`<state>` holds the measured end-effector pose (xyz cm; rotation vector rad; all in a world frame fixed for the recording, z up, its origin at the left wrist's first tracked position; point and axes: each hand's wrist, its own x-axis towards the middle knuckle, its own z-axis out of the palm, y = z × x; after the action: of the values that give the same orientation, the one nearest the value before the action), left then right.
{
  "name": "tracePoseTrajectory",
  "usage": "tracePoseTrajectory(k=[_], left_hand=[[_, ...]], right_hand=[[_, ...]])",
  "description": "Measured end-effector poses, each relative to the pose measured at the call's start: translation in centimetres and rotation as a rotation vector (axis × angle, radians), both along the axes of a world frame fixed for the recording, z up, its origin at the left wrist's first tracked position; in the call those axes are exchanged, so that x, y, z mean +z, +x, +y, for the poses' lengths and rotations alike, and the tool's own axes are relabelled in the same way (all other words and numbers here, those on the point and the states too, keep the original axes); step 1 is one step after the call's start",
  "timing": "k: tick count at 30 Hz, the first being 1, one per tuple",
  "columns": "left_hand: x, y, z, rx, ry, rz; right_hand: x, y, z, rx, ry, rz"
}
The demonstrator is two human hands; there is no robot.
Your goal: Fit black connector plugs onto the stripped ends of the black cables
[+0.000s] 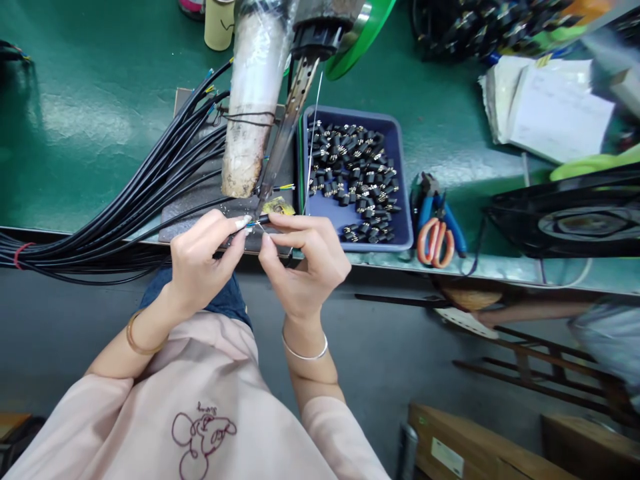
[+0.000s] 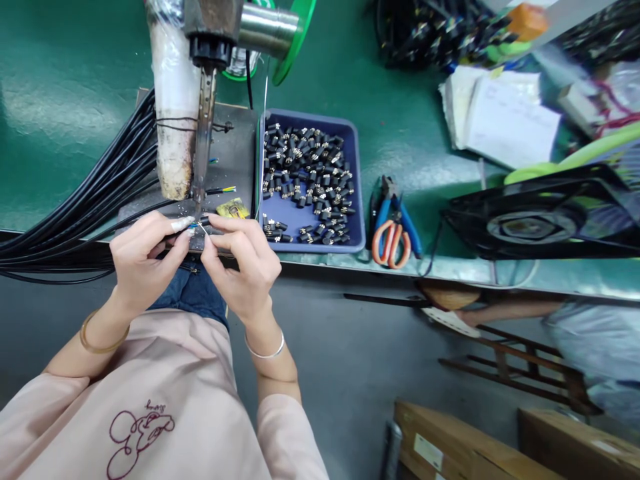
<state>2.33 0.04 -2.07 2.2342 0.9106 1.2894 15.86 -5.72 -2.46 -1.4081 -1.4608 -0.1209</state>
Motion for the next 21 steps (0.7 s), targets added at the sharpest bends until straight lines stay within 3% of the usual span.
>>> tracePoseTrajectory(k=[12,21], left_hand=[[-0.18,-0.31,-0.23,0.001,-0.012,0.048],[-0.41,-0.18,-0.24,-0.034,-0.013,0.014]], right_hand=[[0.31,0.19,-0.1,0.006,0.014,-0.122],[0.1,0.24,-0.08,0.022,0.008,-0.071]])
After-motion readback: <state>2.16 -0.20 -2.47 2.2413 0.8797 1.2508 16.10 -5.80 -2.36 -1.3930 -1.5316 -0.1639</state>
